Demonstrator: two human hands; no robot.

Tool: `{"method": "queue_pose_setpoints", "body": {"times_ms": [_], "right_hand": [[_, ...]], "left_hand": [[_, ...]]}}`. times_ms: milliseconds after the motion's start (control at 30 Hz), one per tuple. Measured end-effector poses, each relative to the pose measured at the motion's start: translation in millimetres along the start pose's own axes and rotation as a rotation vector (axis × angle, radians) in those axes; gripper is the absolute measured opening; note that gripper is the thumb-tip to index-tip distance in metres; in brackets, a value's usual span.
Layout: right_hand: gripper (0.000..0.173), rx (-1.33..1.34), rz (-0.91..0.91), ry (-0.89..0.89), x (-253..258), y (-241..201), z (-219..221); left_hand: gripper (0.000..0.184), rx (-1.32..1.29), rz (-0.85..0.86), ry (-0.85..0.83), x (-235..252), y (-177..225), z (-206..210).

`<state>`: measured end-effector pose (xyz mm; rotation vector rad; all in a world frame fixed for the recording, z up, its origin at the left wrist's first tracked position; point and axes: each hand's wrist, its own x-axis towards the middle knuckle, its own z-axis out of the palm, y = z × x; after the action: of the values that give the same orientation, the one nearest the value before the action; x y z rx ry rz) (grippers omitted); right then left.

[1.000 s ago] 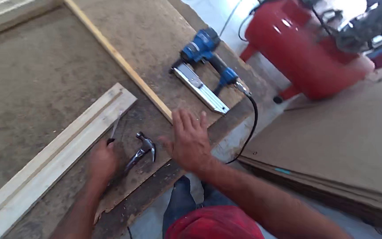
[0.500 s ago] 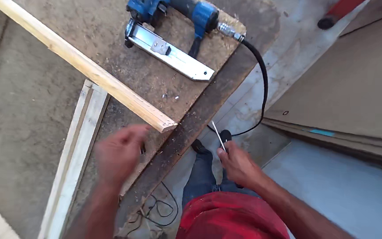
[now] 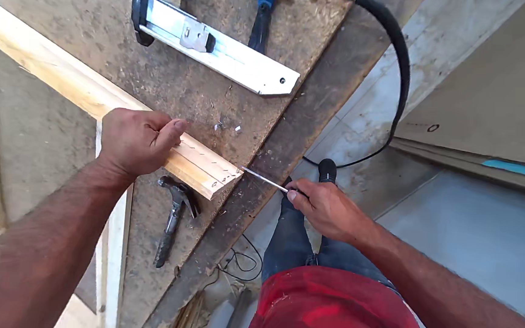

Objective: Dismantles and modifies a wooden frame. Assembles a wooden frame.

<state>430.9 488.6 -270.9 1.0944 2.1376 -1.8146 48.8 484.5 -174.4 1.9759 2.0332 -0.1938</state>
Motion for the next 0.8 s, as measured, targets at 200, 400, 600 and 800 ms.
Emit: {"method": "queue_pose_setpoints", "body": {"times_ms": [200, 400, 600, 800], "right_hand": [[0.034, 0.069, -0.096, 0.081, -2.5, 17.6, 11.0], [0.033, 0.180, -0.079, 0.071, 10.0, 13.9, 26.5], [0.029, 0.372, -0.043, -0.036, 40.3, -8.5, 41.8], [0.034, -0.219, -0.166, -0.366, 91.5, -56.9, -69.7]], "left_hand": [[0.058, 0.008, -0.018, 0.005, 0.1, -2.7, 0.7], [0.055, 0.003, -0.019, 0.014, 1.5, -1.5, 0.9], [0.053, 0.000, -0.024, 0.018, 0.8, -1.3, 1.8], [0.053, 0.046, 0.075, -0.003, -1.0, -2.7, 2.5]]}}
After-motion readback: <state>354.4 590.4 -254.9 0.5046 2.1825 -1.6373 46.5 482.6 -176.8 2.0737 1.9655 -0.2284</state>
